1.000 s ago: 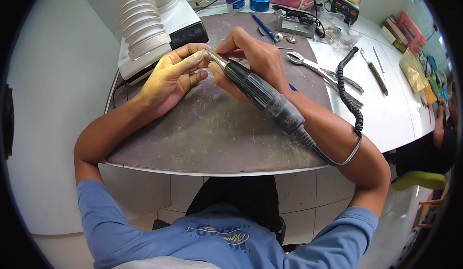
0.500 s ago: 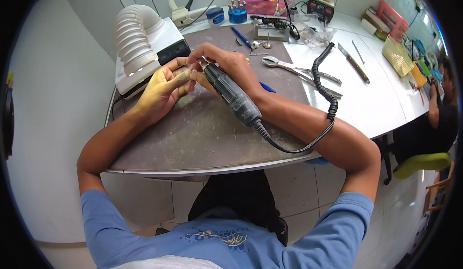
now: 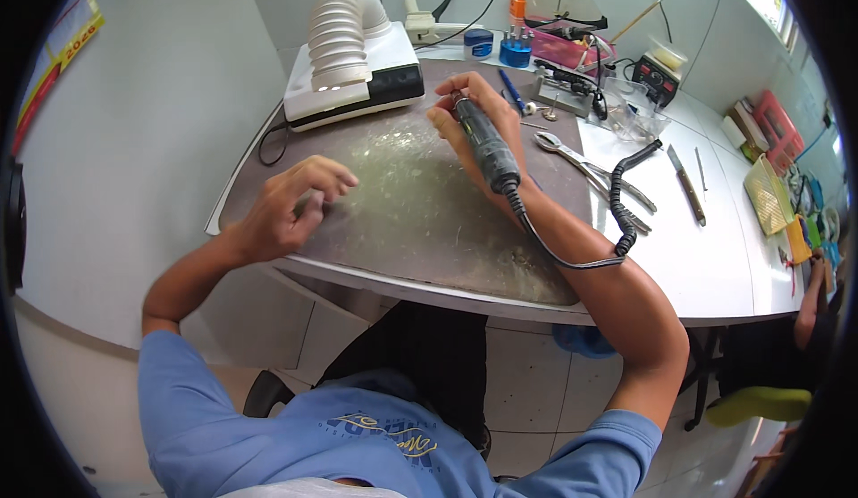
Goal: The person uses a rotary tool to polish dental crowns on a workbench, picking up different crowns from a small tray and smoothing their surfaces before setting them back down.
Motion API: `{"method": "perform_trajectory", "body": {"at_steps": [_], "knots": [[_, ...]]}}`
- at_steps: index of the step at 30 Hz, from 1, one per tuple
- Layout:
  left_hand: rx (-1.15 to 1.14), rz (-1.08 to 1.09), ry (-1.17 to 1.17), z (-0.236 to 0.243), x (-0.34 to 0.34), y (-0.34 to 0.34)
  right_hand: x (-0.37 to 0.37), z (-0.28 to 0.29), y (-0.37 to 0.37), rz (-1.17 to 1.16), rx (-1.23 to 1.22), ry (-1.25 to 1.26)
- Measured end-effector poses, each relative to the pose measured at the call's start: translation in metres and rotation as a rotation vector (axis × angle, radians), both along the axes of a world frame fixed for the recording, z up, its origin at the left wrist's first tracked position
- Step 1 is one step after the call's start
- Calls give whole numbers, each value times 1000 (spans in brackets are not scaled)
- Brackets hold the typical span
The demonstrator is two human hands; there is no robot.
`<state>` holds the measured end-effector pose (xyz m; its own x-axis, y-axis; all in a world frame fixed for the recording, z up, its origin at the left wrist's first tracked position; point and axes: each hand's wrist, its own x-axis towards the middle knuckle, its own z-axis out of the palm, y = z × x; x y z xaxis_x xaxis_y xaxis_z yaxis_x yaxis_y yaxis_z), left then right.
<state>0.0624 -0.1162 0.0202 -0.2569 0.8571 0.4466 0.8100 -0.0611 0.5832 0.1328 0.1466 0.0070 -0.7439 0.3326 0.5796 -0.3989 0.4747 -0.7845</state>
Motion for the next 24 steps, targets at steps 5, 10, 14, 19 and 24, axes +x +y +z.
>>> {"method": "perform_trajectory", "body": {"at_steps": [5, 10, 14, 19, 24], "knots": [[545, 361, 304, -39, 16, -85, -4, -3, -3, 43, 8, -11], [1049, 1154, -237, -125, -9, -146, -2, -4, -6, 49, -60, -25], [798, 1064, -797, -229, -40, -163, -7, 0, -14, 63, -49, -51], [653, 962, -900, -257, -16, -133, -7, 0, -15, 59, -81, -68], [518, 928, -743, -270, 4, -128, -4, -3, -8, 45, -85, -82]]}}
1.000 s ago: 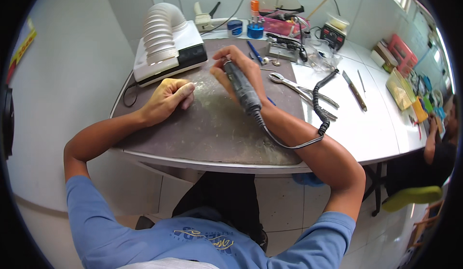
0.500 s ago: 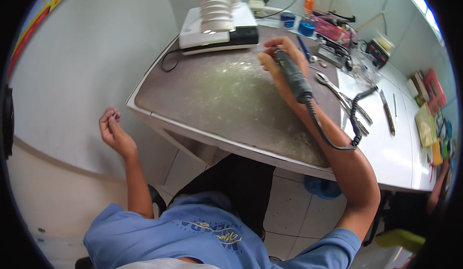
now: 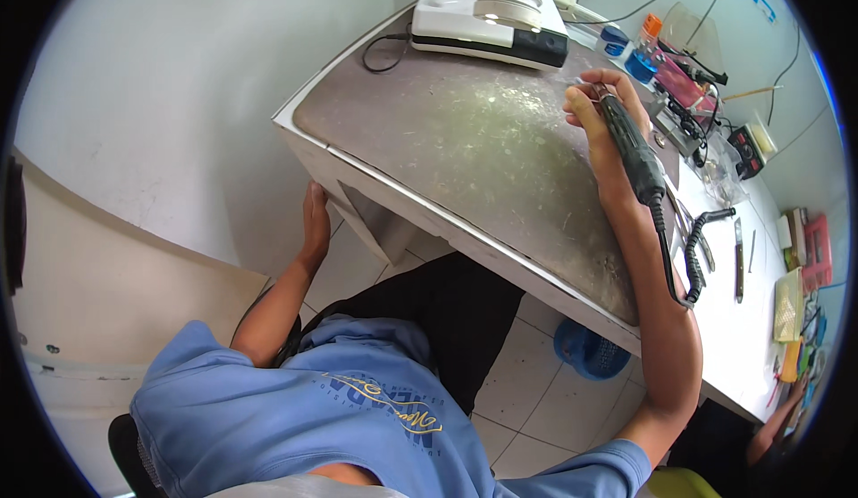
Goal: The person uses a rotary tool to polish dental crowns on a workbench, picking up different crowns from a small tray and smoothing their surfaces before setting them back down.
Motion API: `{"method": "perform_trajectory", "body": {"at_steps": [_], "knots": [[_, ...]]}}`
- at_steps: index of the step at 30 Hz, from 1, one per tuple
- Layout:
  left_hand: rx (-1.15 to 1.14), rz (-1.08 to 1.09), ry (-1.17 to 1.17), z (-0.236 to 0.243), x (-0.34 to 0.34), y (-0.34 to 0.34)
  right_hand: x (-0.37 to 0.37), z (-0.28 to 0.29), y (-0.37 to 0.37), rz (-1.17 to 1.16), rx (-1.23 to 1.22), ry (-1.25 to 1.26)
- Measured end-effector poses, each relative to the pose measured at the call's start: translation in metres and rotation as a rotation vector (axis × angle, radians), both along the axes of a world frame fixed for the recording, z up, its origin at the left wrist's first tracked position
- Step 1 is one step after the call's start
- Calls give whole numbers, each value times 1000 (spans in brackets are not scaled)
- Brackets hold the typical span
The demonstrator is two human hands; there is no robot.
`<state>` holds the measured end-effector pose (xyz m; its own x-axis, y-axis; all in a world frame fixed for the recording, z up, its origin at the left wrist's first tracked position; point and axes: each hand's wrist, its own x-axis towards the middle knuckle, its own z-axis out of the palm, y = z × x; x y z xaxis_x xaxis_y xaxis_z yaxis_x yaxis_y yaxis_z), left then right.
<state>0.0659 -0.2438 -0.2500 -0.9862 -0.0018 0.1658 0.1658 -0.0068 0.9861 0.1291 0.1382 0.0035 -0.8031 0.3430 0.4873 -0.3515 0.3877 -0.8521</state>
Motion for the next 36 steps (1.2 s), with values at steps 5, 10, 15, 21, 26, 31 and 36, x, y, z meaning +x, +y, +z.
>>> {"method": "perform_trajectory", "body": {"at_steps": [5, 10, 15, 21, 26, 31, 36], "knots": [[-698, 229, 194, -106, 18, -1, -2, 10, -14, 20, -3, 7], [-1021, -95, 1, -58, 54, 27, 5, 7, -5, 21, -30, 0], [-1629, -748, -77, -91, 54, 7, 6, 11, -12, 67, -28, 29], [-1254, -1126, 129, -116, 49, 4, 4, 9, -15, 79, -30, 83], [-1166, -1336, 165, -31, 57, 36, 4, 6, -10, 80, -33, 96], [-1063, -1167, -6, 0, 64, 30, 6, 8, -10, 79, -31, 61], [-1009, -1090, 60, 107, 94, 62, 6, 7, -7, 66, -29, 28]]}}
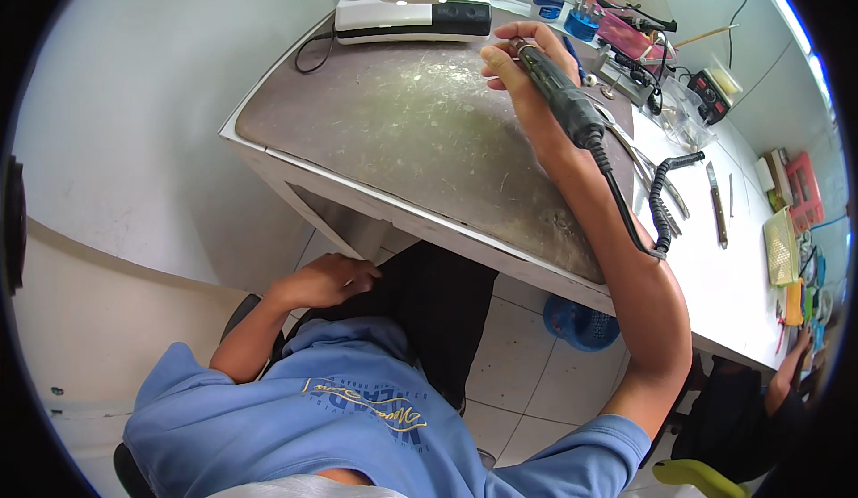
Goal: The person uses a rotary tool to polish dental crowns on a workbench, picking up different crowns from a small tray and smoothing their surfaces before setting them back down.
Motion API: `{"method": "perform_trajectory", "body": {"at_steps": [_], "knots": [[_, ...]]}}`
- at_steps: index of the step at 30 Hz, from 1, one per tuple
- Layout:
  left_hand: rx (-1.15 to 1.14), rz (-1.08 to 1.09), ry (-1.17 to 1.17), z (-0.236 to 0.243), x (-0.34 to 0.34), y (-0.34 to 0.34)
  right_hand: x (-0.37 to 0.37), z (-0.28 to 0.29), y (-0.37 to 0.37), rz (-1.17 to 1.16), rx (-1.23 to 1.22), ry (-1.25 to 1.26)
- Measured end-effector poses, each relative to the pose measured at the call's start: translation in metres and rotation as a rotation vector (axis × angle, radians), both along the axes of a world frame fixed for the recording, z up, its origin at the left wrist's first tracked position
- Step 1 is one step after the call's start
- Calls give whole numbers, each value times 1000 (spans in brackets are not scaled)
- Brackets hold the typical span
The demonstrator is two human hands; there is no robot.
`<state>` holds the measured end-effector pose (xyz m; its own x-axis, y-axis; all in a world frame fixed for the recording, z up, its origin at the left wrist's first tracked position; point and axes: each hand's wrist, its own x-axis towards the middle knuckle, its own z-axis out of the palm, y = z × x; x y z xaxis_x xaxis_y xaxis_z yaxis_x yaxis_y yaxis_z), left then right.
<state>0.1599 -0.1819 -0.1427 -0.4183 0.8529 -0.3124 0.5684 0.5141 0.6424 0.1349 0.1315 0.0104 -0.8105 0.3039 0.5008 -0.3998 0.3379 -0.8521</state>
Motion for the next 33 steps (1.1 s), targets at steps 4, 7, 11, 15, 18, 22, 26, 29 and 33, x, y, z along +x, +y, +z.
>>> {"method": "perform_trajectory", "body": {"at_steps": [4, 7, 11, 15, 18, 22, 26, 29, 33], "knots": [[663, -71, -369, 93, 28, 28, -1, -2, -1, 10, -27, -8], [1139, -197, -661, 142, 49, 32, -5, 3, -7, -20, -13, -23], [1408, -442, -949, 169, 75, 52, -4, 4, -1, -41, -43, -28], [1941, -418, -601, 163, 82, 80, -3, 2, 3, -76, -18, -49], [1980, -514, -378, 151, 67, 81, -2, 3, 2, -78, -11, -62], [1733, -492, -357, 145, 55, 56, -1, 2, -2, -57, -10, -53], [2002, -580, -388, 138, 47, 91, -7, -4, 2, -51, -6, -60], [1811, -436, -846, 166, 61, 80, -5, -1, 2, -60, 7, -23], [1790, -458, -890, 166, 58, 79, -1, 0, 7, -54, 18, -50]]}}
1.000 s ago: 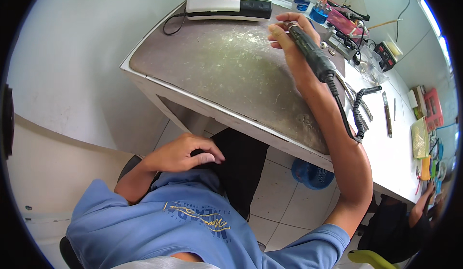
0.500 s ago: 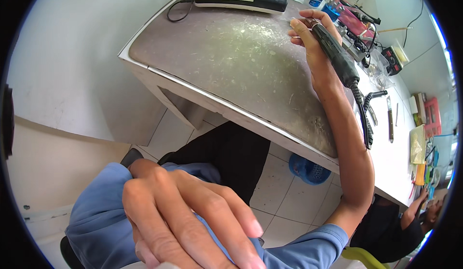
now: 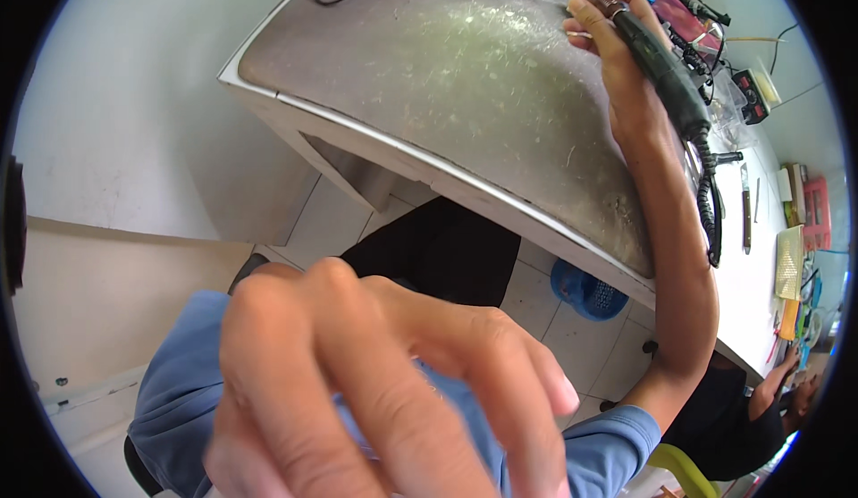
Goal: The person uses a rotary tool to polish dental crowns on a workbench, picking up different crowns from a small tray and smoothing their surfaces before setting them back down.
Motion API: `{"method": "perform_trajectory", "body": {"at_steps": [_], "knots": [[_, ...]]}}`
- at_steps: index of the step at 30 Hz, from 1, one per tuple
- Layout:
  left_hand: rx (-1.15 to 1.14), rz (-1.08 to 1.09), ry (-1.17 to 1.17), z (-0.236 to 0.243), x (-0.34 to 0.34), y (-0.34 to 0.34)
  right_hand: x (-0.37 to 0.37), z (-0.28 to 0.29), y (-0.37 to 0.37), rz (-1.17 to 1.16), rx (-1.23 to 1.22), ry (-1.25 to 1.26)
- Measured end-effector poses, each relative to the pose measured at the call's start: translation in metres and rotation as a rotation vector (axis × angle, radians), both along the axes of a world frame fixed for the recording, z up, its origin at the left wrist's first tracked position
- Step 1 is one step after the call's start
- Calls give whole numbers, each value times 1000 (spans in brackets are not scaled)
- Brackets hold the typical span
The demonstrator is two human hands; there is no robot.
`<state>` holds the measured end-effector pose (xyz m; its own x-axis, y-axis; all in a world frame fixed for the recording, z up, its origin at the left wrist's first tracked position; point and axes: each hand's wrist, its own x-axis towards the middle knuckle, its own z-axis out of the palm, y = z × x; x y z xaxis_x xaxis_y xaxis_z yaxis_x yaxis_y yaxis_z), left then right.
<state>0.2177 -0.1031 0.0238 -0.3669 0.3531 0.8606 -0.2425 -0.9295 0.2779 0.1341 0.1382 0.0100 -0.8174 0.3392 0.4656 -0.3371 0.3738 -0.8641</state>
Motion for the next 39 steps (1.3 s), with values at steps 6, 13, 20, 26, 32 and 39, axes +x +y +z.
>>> {"method": "perform_trajectory", "body": {"at_steps": [6, 13, 20, 26, 32, 39], "knots": [[-44, -29, 27, 1, -7, -3, -7, -7, -1, 13, 0, -7], [-55, -129, 166, 18, -26, 7, -5, 1, 1, -21, 5, -15], [-983, 332, 550, 19, -102, 16, -13, -14, -4, -27, -82, -23], [-1283, 412, 587, 8, -171, 69, -8, -7, 7, 5, -91, 84], [-1157, 229, 247, -19, -201, 94, -5, -10, -4, 4, -126, 10], [-1144, 139, 161, -19, -205, 90, -2, 0, -9, -55, -111, -147]]}}
